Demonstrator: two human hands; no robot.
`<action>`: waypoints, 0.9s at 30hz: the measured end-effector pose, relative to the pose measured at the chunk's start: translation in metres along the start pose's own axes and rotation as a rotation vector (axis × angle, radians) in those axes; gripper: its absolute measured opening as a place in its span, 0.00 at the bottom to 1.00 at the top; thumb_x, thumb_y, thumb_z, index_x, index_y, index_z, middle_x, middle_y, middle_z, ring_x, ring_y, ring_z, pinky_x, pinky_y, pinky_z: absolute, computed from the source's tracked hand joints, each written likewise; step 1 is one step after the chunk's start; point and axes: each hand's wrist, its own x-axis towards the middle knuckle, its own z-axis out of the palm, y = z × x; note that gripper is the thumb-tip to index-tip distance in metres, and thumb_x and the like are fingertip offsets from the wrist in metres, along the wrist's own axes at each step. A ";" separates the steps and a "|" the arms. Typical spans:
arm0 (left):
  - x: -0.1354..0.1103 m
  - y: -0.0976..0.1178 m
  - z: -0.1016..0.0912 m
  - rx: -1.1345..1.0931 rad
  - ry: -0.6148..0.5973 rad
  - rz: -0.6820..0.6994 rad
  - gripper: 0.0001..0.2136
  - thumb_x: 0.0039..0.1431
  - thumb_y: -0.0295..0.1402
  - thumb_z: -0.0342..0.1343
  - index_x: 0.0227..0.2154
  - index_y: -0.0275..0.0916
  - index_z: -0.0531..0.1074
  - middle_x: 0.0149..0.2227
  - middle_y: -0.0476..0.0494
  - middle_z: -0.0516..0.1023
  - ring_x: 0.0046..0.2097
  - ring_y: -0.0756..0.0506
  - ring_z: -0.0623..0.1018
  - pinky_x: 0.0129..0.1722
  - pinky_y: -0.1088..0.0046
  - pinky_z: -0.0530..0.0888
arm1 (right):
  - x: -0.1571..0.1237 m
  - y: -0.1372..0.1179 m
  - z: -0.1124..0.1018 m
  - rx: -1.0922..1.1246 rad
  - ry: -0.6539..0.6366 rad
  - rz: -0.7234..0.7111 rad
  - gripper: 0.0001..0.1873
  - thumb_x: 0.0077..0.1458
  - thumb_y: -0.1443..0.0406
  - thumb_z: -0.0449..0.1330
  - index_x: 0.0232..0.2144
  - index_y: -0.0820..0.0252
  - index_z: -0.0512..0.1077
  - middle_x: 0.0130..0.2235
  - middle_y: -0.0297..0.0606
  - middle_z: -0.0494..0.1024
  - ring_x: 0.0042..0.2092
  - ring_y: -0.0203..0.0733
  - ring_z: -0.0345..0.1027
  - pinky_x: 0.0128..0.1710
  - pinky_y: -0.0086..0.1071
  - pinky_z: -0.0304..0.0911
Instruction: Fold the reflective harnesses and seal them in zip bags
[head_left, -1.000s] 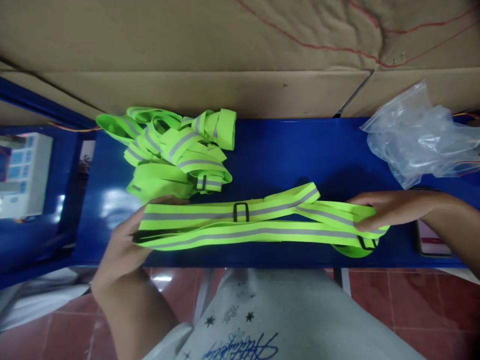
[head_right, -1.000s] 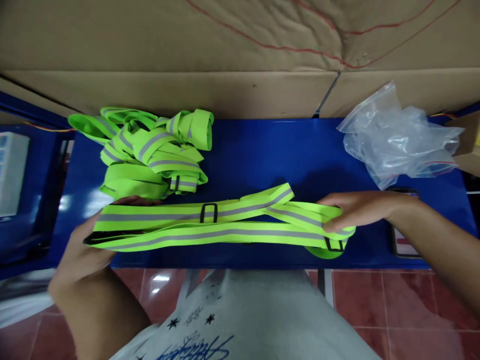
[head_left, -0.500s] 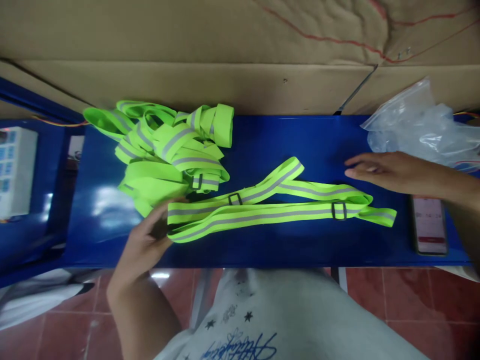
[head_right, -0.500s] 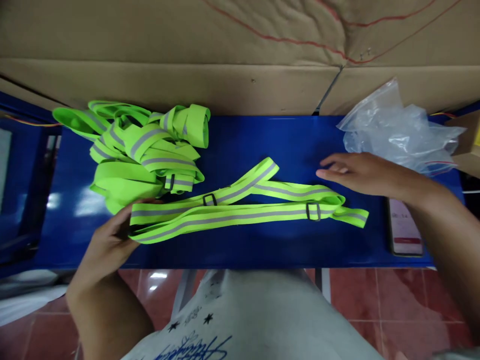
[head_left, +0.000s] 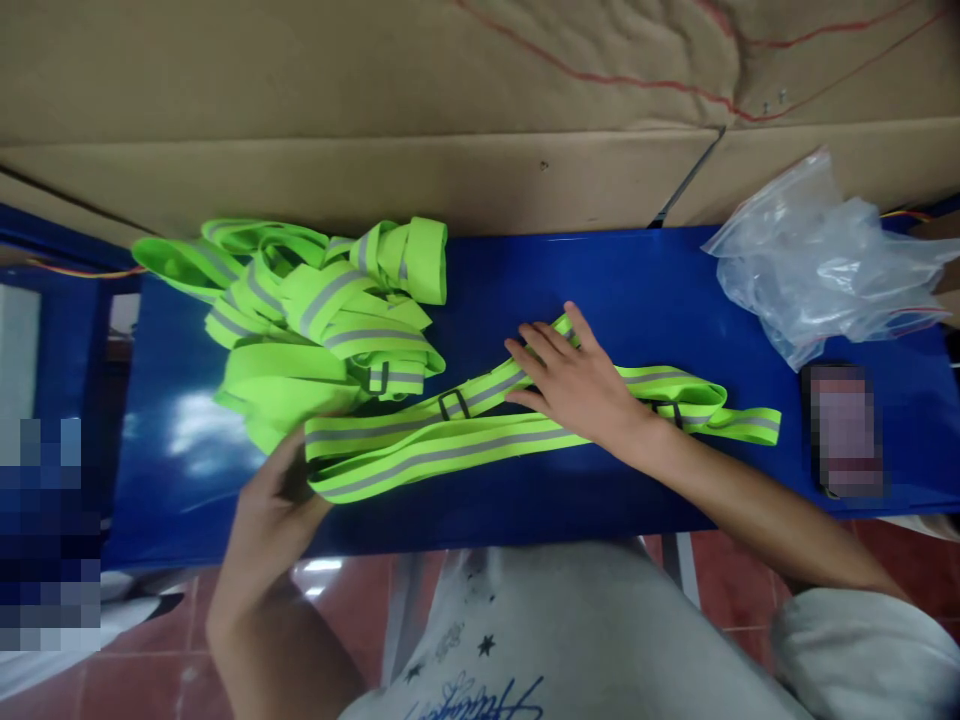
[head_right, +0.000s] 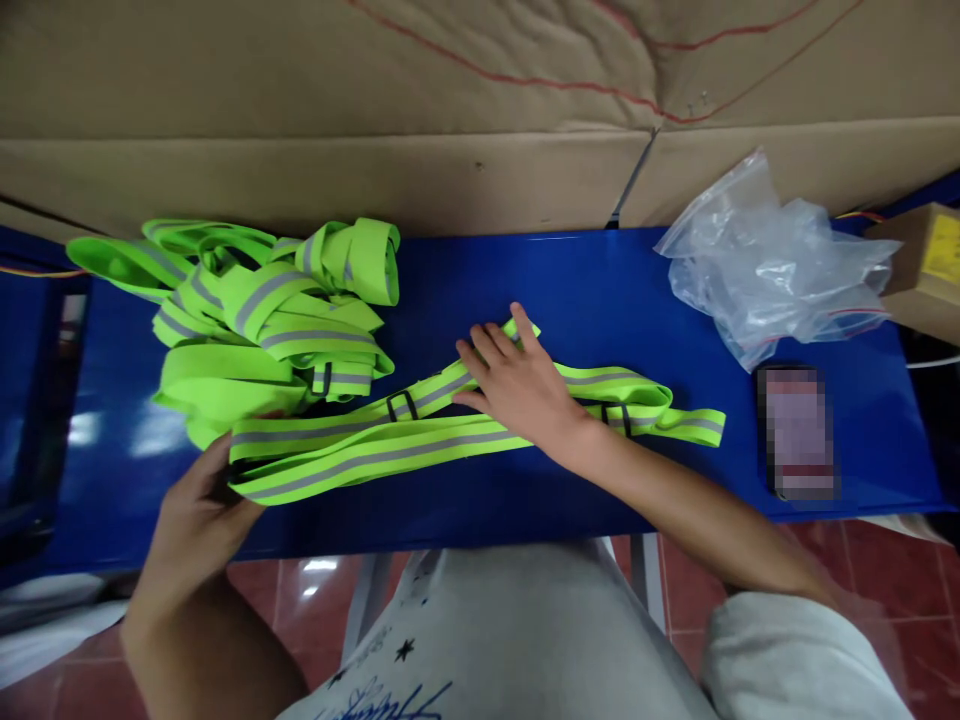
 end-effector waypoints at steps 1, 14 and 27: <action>-0.001 0.000 0.002 -0.015 0.009 0.006 0.34 0.50 0.44 0.73 0.60 0.43 0.73 0.59 0.41 0.79 0.60 0.36 0.78 0.63 0.56 0.74 | -0.003 0.001 -0.003 -0.034 -0.009 0.018 0.33 0.73 0.50 0.47 0.63 0.72 0.68 0.57 0.55 0.77 0.58 0.58 0.71 0.70 0.65 0.46; -0.002 -0.006 0.006 0.034 -0.038 0.067 0.33 0.56 0.41 0.69 0.65 0.48 0.68 0.66 0.42 0.72 0.66 0.37 0.73 0.70 0.55 0.66 | -0.017 -0.055 -0.022 0.146 0.091 -0.019 0.46 0.69 0.42 0.46 0.71 0.75 0.56 0.72 0.58 0.58 0.72 0.60 0.53 0.74 0.58 0.43; -0.008 0.020 -0.006 0.343 -0.160 0.017 0.35 0.62 0.51 0.59 0.69 0.43 0.63 0.58 0.39 0.80 0.54 0.39 0.83 0.54 0.61 0.80 | 0.009 -0.081 0.030 0.272 -0.024 -0.204 0.37 0.74 0.49 0.40 0.75 0.63 0.46 0.76 0.42 0.46 0.75 0.49 0.49 0.75 0.53 0.47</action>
